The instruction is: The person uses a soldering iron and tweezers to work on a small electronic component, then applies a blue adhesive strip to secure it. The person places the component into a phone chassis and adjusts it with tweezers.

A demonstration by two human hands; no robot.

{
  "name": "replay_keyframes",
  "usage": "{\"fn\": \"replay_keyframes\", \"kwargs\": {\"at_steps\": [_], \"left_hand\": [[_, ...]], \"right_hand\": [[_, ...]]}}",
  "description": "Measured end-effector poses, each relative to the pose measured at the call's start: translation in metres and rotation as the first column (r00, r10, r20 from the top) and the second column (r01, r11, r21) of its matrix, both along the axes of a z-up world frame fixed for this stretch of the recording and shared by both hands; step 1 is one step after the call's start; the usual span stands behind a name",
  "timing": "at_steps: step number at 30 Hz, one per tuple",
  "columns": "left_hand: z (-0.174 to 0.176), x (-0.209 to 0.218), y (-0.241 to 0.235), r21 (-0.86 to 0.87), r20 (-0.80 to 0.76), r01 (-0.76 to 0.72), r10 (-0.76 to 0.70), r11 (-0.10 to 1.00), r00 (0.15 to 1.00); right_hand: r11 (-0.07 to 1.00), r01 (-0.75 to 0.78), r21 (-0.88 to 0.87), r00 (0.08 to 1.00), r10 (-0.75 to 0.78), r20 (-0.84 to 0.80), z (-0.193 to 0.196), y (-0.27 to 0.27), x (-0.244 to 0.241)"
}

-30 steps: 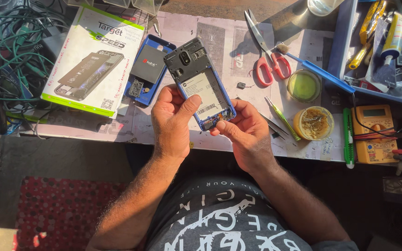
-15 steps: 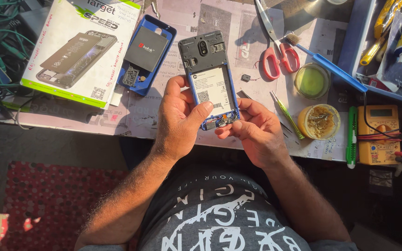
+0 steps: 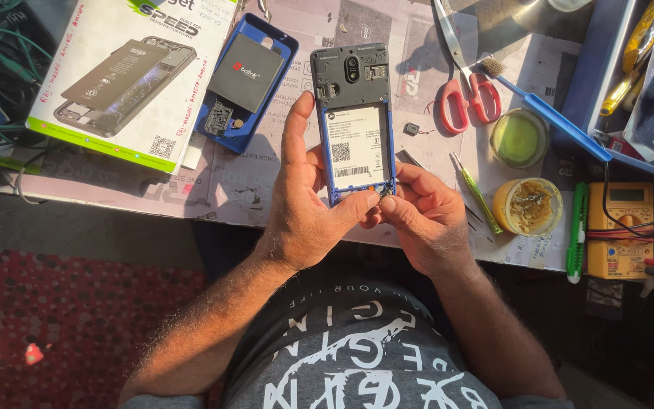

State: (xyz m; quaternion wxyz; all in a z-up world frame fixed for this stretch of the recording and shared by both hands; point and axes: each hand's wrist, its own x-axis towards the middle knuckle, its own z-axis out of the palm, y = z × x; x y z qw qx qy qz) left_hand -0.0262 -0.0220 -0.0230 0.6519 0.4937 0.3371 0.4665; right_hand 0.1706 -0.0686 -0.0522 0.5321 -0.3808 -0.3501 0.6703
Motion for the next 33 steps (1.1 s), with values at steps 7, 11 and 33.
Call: {"fn": "replay_keyframes", "kwargs": {"at_steps": [7, 11, 33], "left_hand": [[-0.001, 0.000, 0.001, 0.007, -0.045, -0.014, 0.014, 1.000, 0.999], [-0.004, -0.003, 0.001, 0.059, -0.140, -0.024, 0.032, 0.998, 0.990], [0.006, -0.005, -0.006, 0.548, -0.244, -0.043, 0.209, 0.835, 0.947]], "right_hand": [[0.999, -0.031, 0.022, 0.999, 0.031, -0.005, -0.005, 0.002, -0.002], [0.997, -0.067, 0.047, 0.997, 0.068, -0.024, -0.005, 0.001, 0.001], [0.990, -0.077, 0.120, 0.986, 0.093, -0.139, -0.007, -0.006, 0.013]]}}
